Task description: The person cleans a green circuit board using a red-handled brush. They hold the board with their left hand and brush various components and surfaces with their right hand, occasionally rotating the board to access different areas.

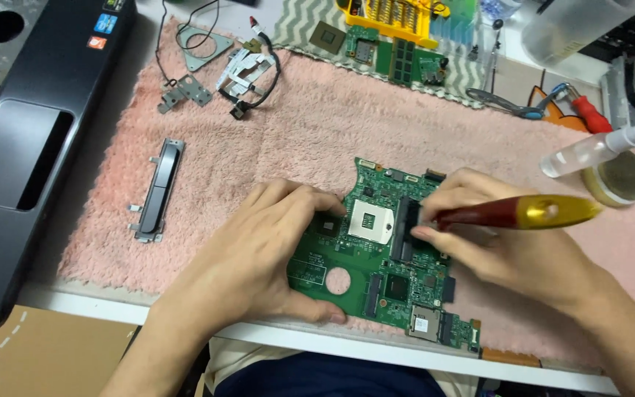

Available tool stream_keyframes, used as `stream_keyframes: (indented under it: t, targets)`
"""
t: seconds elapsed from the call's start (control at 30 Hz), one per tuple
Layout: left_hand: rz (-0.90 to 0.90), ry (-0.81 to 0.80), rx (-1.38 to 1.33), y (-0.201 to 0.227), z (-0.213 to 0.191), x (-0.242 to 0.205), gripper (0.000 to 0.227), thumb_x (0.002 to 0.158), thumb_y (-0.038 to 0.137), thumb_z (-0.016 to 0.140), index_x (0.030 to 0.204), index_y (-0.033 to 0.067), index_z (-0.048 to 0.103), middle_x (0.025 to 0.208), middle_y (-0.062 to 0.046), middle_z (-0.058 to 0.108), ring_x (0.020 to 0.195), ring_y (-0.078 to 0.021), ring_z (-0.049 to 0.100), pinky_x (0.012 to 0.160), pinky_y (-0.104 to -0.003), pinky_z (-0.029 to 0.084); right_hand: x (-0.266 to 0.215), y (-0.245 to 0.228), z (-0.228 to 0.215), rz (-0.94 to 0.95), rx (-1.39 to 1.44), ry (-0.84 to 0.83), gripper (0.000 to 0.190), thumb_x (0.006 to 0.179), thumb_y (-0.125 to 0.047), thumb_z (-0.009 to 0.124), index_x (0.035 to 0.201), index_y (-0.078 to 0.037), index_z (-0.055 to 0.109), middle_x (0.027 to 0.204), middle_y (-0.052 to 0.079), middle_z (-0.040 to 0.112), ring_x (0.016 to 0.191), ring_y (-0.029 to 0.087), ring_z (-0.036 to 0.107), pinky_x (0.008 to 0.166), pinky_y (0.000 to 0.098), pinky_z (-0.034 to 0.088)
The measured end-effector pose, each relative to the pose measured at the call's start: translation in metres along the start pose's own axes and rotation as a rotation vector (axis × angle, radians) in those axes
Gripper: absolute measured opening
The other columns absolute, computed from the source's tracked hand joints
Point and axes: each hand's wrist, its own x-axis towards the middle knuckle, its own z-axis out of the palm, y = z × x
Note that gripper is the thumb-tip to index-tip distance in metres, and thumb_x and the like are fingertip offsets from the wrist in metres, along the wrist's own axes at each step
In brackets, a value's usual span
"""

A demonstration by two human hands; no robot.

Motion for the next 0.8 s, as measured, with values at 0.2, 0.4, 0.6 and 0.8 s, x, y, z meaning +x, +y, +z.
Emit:
stream_keyframes:
  t: [0.2,0.4,0.6,0.8]
  targets:
    - [-0.021,-0.020,-0.003,-0.001,0.000,0.000,0.101,0.068,0.073,0.101,0.137,0.0118,0.059,0.140,-0.009,0.071,0.117,-0.0294,0.058,0.094,-0.045,0.050,-0.001,0.011,0.001,-0.095,-0.037,-0.001,0.015,0.101,-0.023,0.082,0.113,-0.013,0.084,0.103,0.003,0.084,0.072,0.012,0.081,0.067,0.0200,0.078]
    - [0.005,0.001,-0.002,-0.003,0.002,0.000,0.102,0.069,0.073,0.100,0.138,0.0107,0.059,0.139,-0.011,0.072,0.114,-0.0299,0.058,0.095,-0.044,0.049,-0.004,0.003,-0.008,-0.026,0.091,-0.107,0.016,0.099,-0.026,0.083,0.111,-0.017,0.086,0.106,0.000,0.087,0.093,0.013,0.087,0.083,0.0237,0.079]
    - [-0.018,-0.013,0.004,-0.003,0.002,0.000,0.100,0.070,0.076,0.098,0.137,0.0124,0.060,0.137,-0.009,0.072,0.113,-0.0293,0.059,0.093,-0.044,0.048,-0.015,0.017,0.001,-0.083,0.114,-0.130,0.013,0.098,-0.033,0.084,0.107,-0.024,0.087,0.101,-0.004,0.090,0.085,0.010,0.090,0.080,0.0209,0.082]
    - [-0.027,-0.016,0.005,-0.001,0.001,0.001,0.102,0.069,0.076,0.099,0.139,0.0135,0.060,0.139,-0.009,0.072,0.117,-0.0297,0.060,0.095,-0.044,0.048,-0.013,0.008,0.002,-0.131,0.137,-0.149,0.011,0.095,-0.028,0.087,0.101,-0.019,0.089,0.101,-0.002,0.088,0.089,0.010,0.086,0.085,0.0246,0.075]
